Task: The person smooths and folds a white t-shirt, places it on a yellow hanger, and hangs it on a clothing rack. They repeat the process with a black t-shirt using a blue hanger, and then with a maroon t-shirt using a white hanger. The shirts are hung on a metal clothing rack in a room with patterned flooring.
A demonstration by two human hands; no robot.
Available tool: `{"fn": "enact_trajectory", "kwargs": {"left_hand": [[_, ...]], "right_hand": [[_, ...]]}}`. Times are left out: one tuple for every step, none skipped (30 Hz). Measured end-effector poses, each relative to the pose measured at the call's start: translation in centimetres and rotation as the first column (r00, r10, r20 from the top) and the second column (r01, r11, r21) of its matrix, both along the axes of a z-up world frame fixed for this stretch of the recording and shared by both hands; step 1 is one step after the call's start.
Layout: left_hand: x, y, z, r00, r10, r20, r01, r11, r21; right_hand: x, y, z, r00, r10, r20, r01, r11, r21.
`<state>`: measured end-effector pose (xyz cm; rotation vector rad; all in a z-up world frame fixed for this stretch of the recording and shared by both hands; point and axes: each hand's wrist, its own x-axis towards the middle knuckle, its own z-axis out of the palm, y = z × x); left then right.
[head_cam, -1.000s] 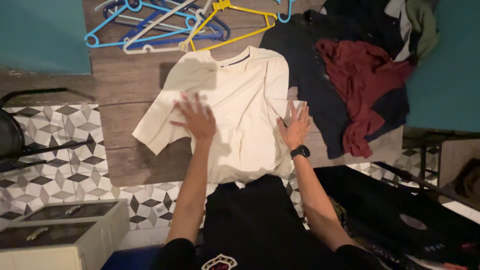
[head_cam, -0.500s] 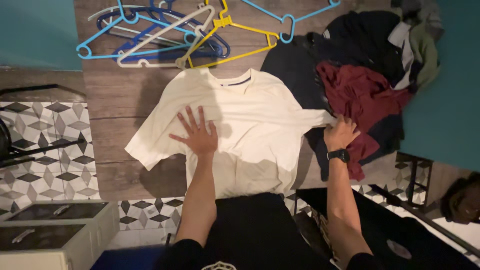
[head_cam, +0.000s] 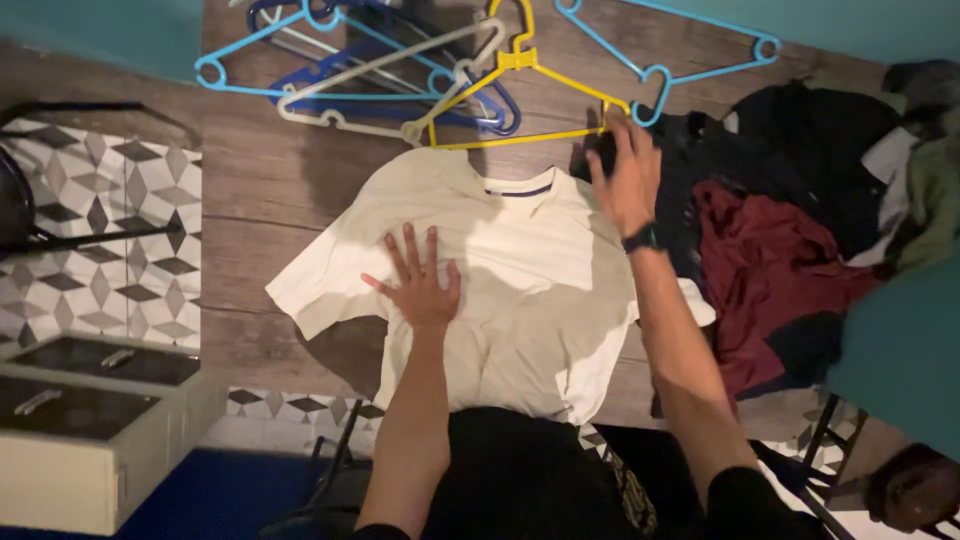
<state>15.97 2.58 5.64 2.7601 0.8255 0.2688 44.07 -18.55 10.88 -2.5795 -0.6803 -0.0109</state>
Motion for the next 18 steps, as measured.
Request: {"fn": "enact_trajectory", "kwargs": {"left_hand": [[0.1, 0.2, 0.1, 1.000, 0.001, 0.002, -0.001, 1.000, -0.005], [0.1, 0.2, 0.2, 1.000, 0.004, 0.012, -0.004, 1.000, -0.006], [0.3, 0.2, 0.3, 1.000, 0.007, 0.027, -0.007, 1.000, -0.005], [0.4, 0.3, 0.4, 0.999, 0.011, 0.042, -0.010, 1.000, -0.004], [0.5, 0.3, 0.5, 0.999, 0.013, 0.042, -0.013, 1.000, 0.000], [0.6, 0.3, 0.7, 0.999, 0.016, 0.042, -0.016, 1.000, 0.004], [0.6, 0.4, 0.7, 0.999, 0.018, 0.041, -0.018, 1.000, 0.008], [0.7, 0.4, 0.7, 0.999, 0.024, 0.042, -0.024, 1.000, 0.002], [0.7, 0.4, 0.7, 0.999, 0.027, 0.042, -0.026, 1.000, -0.006], [0.6, 0.4, 0.6, 0.999, 0.029, 0.041, -0.029, 0.999, -0.014], [0.6, 0.4, 0.6, 0.999, 0.028, 0.038, -0.028, 0.999, -0.019], [0.5, 0.3, 0.5, 0.999, 0.027, 0.034, -0.026, 0.999, -0.025], [0.6, 0.4, 0.5, 0.999, 0.025, 0.036, -0.024, 0.999, -0.028], [0.6, 0.4, 0.5, 0.999, 0.026, 0.039, -0.025, 0.999, -0.022], [0.6, 0.4, 0.6, 0.999, 0.025, 0.044, -0.025, 1.000, -0.016], [0.6, 0.3, 0.6, 0.999, 0.025, 0.048, -0.024, 1.000, -0.011], [0.6, 0.3, 0.6, 0.998, 0.022, 0.052, -0.021, 1.000, -0.015], [0.6, 0.3, 0.7, 0.998, 0.019, 0.056, -0.018, 1.000, -0.019]], "right_hand": [[1.5, 1.0, -0.7, 1.000, 0.025, -0.001, -0.025, 1.000, -0.003], [2.9, 2.0, -1.5, 0.999, 0.050, -0.002, -0.050, 0.999, -0.005], [4.0, 2.8, -2.1, 0.997, 0.076, 0.002, -0.076, 0.997, -0.006], [4.7, 3.4, -2.8, 0.995, 0.098, 0.036, -0.098, 0.995, -0.014], [5.3, 4.0, -3.3, 0.990, 0.120, 0.072, -0.119, 0.993, -0.022], [5.8, 4.4, -3.7, 0.984, 0.142, 0.109, -0.139, 0.990, -0.031], [6.0, 4.6, -4.1, 0.990, 0.117, 0.084, -0.117, 0.993, -0.008], [6.2, 4.7, -4.4, 0.994, 0.093, 0.058, -0.094, 0.995, 0.014], [6.2, 4.5, -4.6, 0.997, 0.066, 0.030, -0.067, 0.997, 0.034], [6.3, 4.3, -4.7, 0.997, 0.068, 0.045, -0.070, 0.997, 0.044], [6.4, 3.9, -4.7, 0.996, 0.066, 0.061, -0.069, 0.996, 0.054], [6.5, 3.4, -4.7, 0.995, 0.064, 0.077, -0.069, 0.996, 0.064], [6.6, 3.0, -4.4, 0.999, 0.039, 0.028, -0.042, 0.992, 0.122], [6.6, 2.4, -4.1, 1.000, 0.017, -0.023, -0.013, 0.984, 0.178], [6.6, 1.7, -3.7, 0.997, -0.004, -0.074, 0.021, 0.973, 0.232], [6.5, 1.0, -3.2, 0.997, -0.019, -0.071, 0.035, 0.971, 0.236], [6.4, 0.3, -2.8, 0.997, -0.036, -0.067, 0.051, 0.969, 0.241], [6.2, -0.5, -2.4, 0.997, -0.053, -0.064, 0.067, 0.967, 0.247]]}}
